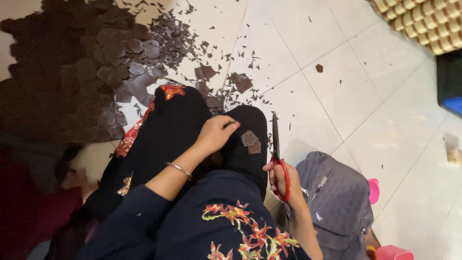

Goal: The person sits on the floor and uses red-handled scissors to cut a brown patterned sheet into small flower-shaped pieces. The cut pieces are placed in a pile on the floor to the left, while trimmings accumulate nearby.

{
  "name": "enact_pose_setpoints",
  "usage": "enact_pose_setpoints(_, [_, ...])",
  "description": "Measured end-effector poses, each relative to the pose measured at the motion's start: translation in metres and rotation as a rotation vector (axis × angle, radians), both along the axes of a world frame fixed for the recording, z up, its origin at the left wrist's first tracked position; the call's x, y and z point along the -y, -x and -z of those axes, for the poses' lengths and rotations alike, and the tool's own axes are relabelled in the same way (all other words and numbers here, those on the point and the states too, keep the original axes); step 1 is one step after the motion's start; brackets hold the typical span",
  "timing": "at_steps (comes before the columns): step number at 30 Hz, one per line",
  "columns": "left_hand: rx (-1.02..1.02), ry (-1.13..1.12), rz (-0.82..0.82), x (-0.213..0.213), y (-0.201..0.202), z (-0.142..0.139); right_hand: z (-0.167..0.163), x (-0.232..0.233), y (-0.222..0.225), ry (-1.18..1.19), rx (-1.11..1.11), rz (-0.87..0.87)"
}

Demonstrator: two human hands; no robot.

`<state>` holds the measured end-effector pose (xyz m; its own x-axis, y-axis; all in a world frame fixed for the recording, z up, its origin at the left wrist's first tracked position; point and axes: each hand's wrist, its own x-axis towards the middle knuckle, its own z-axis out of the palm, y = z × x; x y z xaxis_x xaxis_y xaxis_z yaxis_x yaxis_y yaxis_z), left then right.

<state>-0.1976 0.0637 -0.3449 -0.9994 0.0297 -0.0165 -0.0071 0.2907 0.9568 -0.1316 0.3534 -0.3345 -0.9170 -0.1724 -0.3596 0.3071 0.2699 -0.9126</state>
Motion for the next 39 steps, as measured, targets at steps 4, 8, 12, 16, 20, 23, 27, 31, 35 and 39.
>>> enact_pose_setpoints(4, [0.043, -0.666, 0.106, -0.012, -0.017, -0.038, 0.003, 0.015, 0.003, 0.204, -0.040, 0.043])
enact_pose_setpoints(8, [-0.394, -0.176, 0.162, -0.023, -0.061, -0.079, -0.004, 0.032, 0.002, 0.614, -0.086, -0.006])
enact_pose_setpoints(12, [-0.738, 0.139, 0.201, -0.024, -0.080, -0.108, -0.026, 0.037, -0.004, 0.535, -0.211, 0.014])
enact_pose_setpoints(16, [-0.655, 0.017, 0.393, -0.026, -0.084, -0.116, -0.053, 0.038, -0.004, 0.494, -0.344, -0.142])
enact_pose_setpoints(20, [-0.553, -0.388, 0.524, -0.025, -0.090, -0.114, -0.075, 0.043, -0.014, 0.320, -0.218, -0.143])
enact_pose_setpoints(23, [-0.515, -0.402, 0.398, -0.022, -0.092, -0.108, -0.084, 0.045, -0.022, 0.417, -0.144, -0.047])
enact_pose_setpoints(27, [-0.273, -0.525, 0.189, -0.033, -0.090, -0.095, -0.087, 0.047, -0.023, 0.447, -0.190, -0.103])
enact_pose_setpoints(31, [-0.065, -0.913, 0.142, -0.039, -0.085, -0.082, -0.083, 0.048, -0.020, 0.393, -0.133, -0.044])
enact_pose_setpoints(35, [0.116, -1.060, 0.246, -0.038, -0.085, -0.076, -0.074, 0.043, -0.020, 0.397, -0.161, -0.041])
enact_pose_setpoints(39, [0.155, -1.012, 0.181, -0.043, -0.084, -0.079, -0.060, 0.041, -0.017, 0.334, -0.154, -0.044])
